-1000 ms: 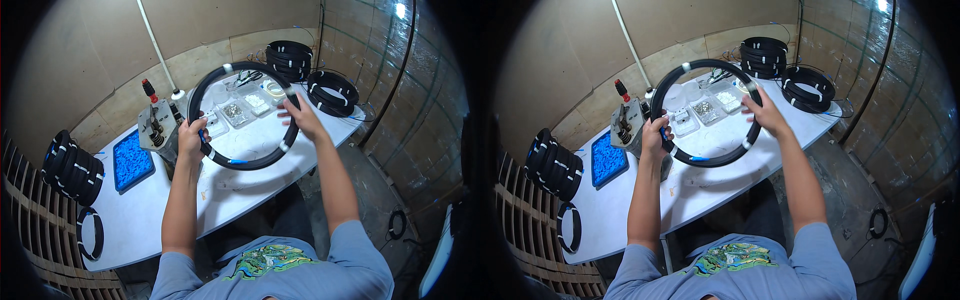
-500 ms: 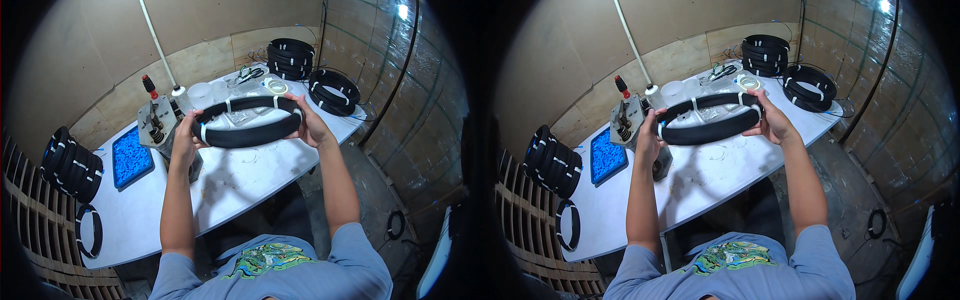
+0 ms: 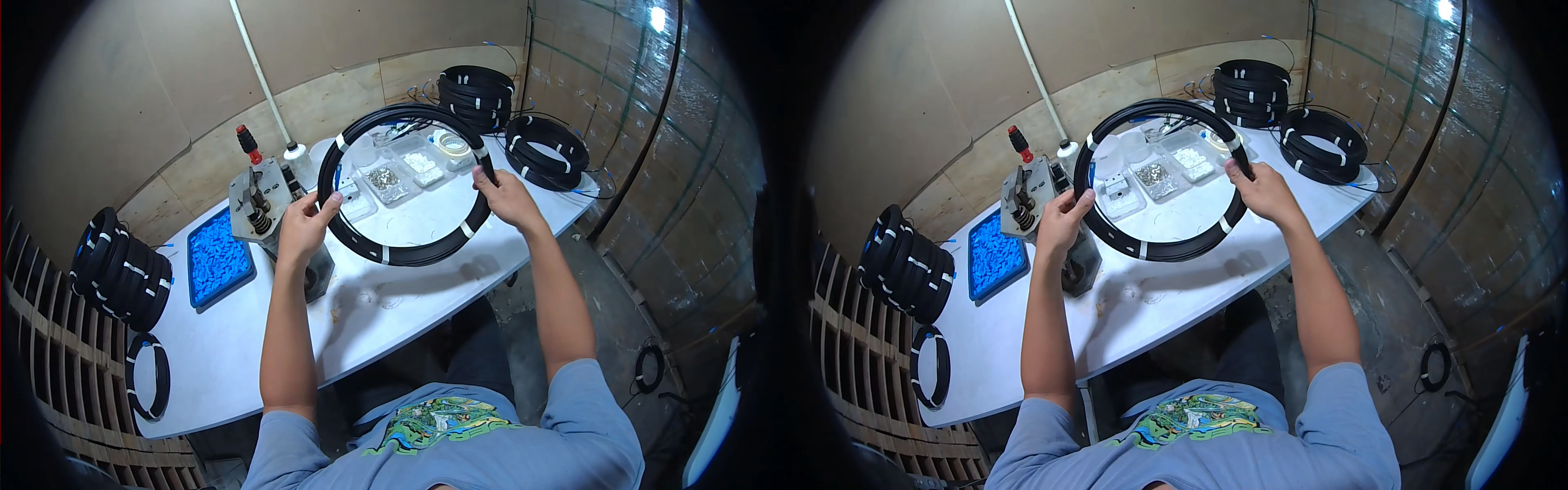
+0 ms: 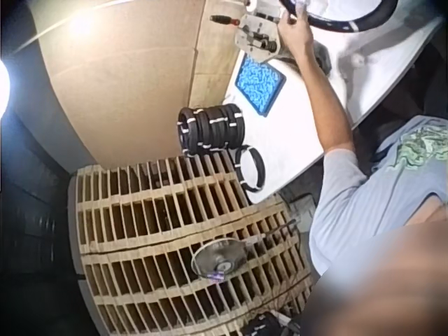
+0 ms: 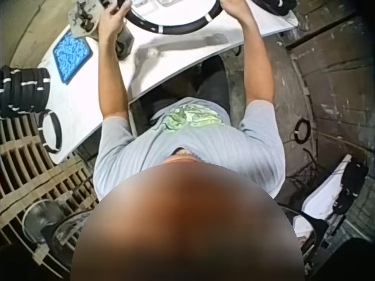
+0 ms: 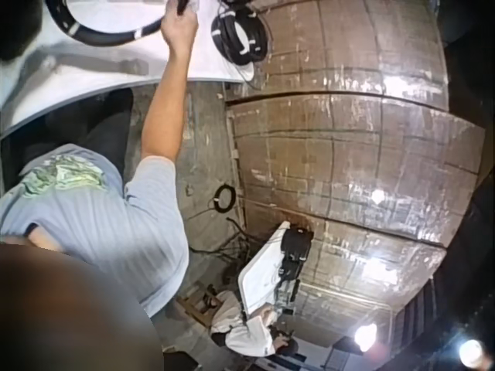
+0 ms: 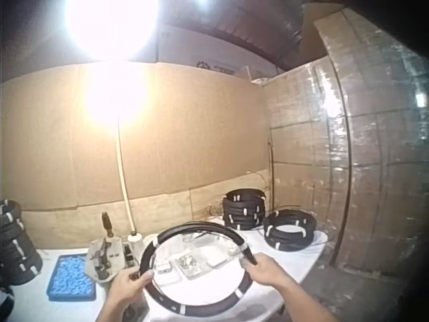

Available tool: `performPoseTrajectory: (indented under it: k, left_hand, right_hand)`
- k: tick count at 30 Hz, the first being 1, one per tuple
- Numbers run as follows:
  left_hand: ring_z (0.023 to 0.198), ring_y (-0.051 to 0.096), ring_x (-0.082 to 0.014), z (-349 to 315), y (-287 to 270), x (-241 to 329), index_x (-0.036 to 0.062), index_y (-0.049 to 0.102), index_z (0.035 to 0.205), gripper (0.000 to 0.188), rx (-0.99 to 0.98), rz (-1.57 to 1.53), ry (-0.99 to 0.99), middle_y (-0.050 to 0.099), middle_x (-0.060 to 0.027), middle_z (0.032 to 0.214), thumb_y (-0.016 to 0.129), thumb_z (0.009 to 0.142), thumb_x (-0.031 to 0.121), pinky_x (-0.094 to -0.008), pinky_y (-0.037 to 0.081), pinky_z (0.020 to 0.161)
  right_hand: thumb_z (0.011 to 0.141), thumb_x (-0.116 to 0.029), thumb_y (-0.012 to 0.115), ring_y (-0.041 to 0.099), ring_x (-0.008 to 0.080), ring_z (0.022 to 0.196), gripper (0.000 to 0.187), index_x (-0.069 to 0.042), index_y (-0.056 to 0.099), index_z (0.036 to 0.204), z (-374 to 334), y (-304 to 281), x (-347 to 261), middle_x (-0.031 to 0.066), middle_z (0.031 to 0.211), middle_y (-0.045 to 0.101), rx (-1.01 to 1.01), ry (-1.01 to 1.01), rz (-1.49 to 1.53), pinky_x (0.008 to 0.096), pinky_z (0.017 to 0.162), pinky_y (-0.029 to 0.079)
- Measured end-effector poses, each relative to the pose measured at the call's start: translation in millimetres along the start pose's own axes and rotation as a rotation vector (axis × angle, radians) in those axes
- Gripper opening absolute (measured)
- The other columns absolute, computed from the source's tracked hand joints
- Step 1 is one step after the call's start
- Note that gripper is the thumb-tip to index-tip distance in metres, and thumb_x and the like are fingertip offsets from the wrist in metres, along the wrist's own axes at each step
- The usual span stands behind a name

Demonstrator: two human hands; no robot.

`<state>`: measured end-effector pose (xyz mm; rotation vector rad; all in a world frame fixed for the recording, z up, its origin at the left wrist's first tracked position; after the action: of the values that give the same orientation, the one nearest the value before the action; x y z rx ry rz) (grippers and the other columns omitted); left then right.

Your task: Taping segments of a black cable coil with white tape.

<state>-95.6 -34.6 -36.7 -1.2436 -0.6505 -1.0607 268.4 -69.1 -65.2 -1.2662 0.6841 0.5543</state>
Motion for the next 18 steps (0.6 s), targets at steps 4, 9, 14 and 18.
performPoseTrajectory:
  k: [4,9,14,18]
  left_hand:
    - [0.058,0.044,-0.0066,8,28,-26,0.0035,0.059,0.093,0.034,0.213,-0.339,0.197,0.052,0.0027,0.069,0.070,0.093,0.035,-0.0253,0.035,0.054]
    - [0.054,0.051,-0.0099,-3,40,-4,0.0038,0.053,0.107,0.018,0.171,-0.390,0.064,0.056,-0.0043,0.075,0.057,0.089,0.002,-0.0266,0.046,0.047]
    - [0.056,0.055,-0.0120,-3,40,-2,0.0018,0.052,0.112,0.022,0.150,-0.542,0.014,0.059,-0.0072,0.078,0.054,0.090,0.001,-0.0276,0.051,0.052]
    - [0.062,0.061,-0.0153,-1,42,-8,-0.0009,0.051,0.114,0.025,0.132,-0.545,0.018,0.064,-0.0119,0.087,0.052,0.089,0.000,-0.0307,0.057,0.059]
  right_hand:
    - [0.095,-0.053,0.061,0.058,0.0140,0.063,0.051,-0.003,0.057,0.098,-13,24,-27,-0.0006,0.068,0.054,0.192,-0.029,0.854,0.0282,0.059,0.048]
    - [0.097,-0.038,0.065,0.035,0.0029,0.044,0.031,-0.011,0.051,0.088,-24,24,-42,-0.0066,0.060,0.039,0.136,0.089,1.147,0.0215,0.040,0.030]
    - [0.099,-0.039,0.061,0.038,0.0039,0.045,0.033,-0.008,0.050,0.094,-29,23,-41,-0.0054,0.059,0.039,0.103,0.105,1.100,0.0219,0.042,0.033]
    - [0.099,-0.039,0.061,0.038,0.0036,0.044,0.033,-0.008,0.050,0.094,-28,22,-39,-0.0053,0.059,0.039,0.110,0.102,1.088,0.0218,0.042,0.033]
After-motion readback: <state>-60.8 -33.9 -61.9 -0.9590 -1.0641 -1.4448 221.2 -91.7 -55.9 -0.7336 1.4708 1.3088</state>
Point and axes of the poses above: each hand's wrist, its own z-axis towards the middle knuckle, its own y-axis out of the palm, x = y × z, the point moved 1 cm from there along z, towards the middle knuckle
